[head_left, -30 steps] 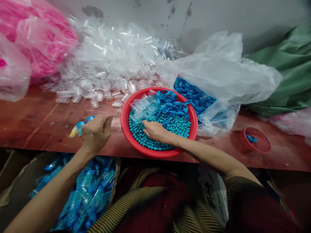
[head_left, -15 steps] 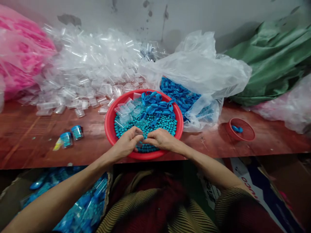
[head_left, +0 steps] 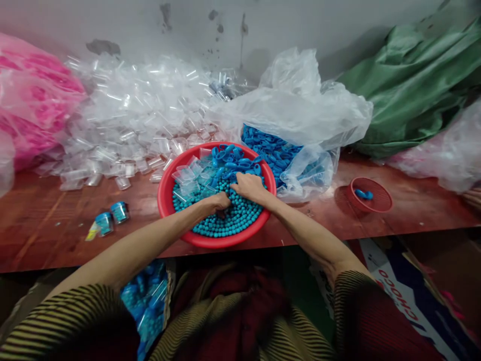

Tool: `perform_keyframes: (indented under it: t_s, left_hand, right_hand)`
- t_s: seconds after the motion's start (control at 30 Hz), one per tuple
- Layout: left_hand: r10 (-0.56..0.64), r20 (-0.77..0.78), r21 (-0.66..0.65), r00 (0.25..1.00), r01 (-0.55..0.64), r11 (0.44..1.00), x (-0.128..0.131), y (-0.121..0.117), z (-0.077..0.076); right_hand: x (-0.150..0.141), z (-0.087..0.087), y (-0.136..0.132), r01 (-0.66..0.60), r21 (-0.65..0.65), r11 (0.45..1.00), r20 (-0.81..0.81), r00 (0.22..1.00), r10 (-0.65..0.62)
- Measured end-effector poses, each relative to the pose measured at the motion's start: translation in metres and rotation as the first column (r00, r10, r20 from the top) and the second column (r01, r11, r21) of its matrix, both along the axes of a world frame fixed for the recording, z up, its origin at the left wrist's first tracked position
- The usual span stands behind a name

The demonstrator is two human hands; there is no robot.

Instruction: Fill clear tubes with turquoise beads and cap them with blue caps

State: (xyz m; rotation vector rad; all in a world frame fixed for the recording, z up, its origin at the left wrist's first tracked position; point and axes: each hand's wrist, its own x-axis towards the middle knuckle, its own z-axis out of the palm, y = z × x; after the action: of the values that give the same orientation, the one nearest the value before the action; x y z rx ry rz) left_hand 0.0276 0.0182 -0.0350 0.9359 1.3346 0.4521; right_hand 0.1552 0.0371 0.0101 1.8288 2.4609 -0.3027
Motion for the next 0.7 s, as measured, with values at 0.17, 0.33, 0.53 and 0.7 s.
perform_keyframes:
  t_s: [0.17, 0.33, 0.53, 0.7]
  left_hand:
    - [0.056, 0.138, -0.067, 0.989, -0.048, 0.997, -0.014, -0.010, 0.014]
    - [0.041, 0.264, -0.100, 0.964, -0.015, 0.995, -0.034, -0.017, 0.032]
    - [0.082, 0.332, -0.105, 0.940, -0.049, 0.993, -0.047, -0.026, 0.036]
    - [0.107, 0.359, -0.126, 0.927, -0.065, 0.990, -0.050, -0.036, 0.042]
  right_hand:
    - [0.023, 0.008, 0.001, -0.032, -0.043, 0.999, -0.023, 0.999, 0.031]
    - [0.025, 0.020, -0.017, -0.184, 0.157, 0.970, 0.053, 0.983, 0.178]
    - [0.007, 0.010, -0.010, -0.484, 0.137, 0.864, 0.127, 0.874, 0.469]
    - [0.005, -0.001, -0.007, -0.461, 0.062, 0.885, 0.162, 0.880, 0.447]
